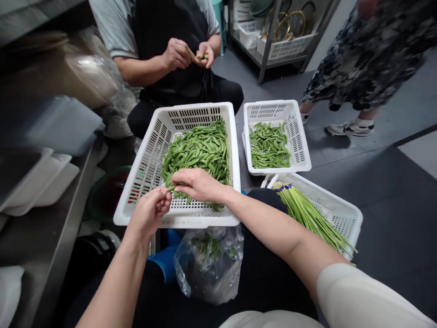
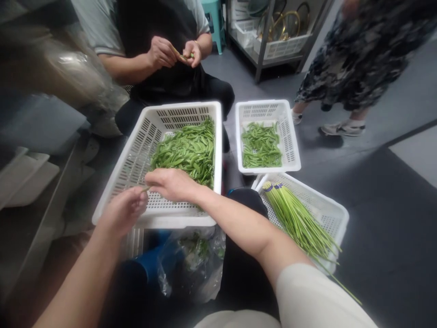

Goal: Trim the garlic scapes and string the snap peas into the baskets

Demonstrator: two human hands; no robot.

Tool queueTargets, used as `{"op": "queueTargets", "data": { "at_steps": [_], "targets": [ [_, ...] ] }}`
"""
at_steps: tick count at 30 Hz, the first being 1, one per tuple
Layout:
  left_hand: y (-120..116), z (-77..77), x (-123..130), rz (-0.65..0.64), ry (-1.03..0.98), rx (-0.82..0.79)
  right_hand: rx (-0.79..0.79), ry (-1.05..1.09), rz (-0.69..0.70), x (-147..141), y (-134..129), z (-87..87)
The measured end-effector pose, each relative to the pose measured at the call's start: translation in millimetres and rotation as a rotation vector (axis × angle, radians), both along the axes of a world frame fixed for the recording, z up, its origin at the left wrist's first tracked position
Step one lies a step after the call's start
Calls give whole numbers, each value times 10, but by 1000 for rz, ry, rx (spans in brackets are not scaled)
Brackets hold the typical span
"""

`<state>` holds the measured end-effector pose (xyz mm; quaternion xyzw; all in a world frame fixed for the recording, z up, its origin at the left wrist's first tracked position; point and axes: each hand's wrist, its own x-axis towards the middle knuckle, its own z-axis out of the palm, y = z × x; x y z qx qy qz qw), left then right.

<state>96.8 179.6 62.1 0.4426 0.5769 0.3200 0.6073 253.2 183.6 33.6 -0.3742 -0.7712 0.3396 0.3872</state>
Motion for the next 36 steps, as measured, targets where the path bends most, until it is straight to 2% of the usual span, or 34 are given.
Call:
{"op": "queueTargets", "data": {
  "at_steps": [2, 5, 7, 10, 12, 14, 16, 20, 23, 26, 31, 36],
  "targets": [
    [-17, 21, 27, 22, -121, -74, -158, 274, -3, -27, 19, -9],
    [-70, 20, 28, -8, -188, -100, -503, 697, -37, -8, 60, 16],
    [-118, -7, -17, -48, -120, -82, -657, 888, -71, 32, 83, 42],
    [-183, -42, -110, -175, 101, -2, -752, 998, -56, 64, 85, 66],
    [-208, -41, -137, -208, 267, 129, -777, 1015, -32, 47, 67, 68],
    [-214, -21, -111, -156, 357, 262, -778, 1025, -29, 13, 44, 67],
    [-203, 9, -47, -112, 350, 329, -770, 1020, -28, -18, 28, 66],
    [-161, 78, 66, -178, 339, 426, -761, 984, -11, -28, 12, 75],
    [-149, 125, 67, -167, 371, 499, -758, 975, 4, -7, 4, 89],
    [-152, 122, 54, -69, 343, 466, -748, 996, 10, -7, -9, 100],
    [-155, 9, 155, 191, -14, 307, -721, 1085, -35, -69, -24, 78],
    [-163, -41, 274, 304, -223, 231, -672, 1089, -64, -114, -24, 32]
  ]
}}
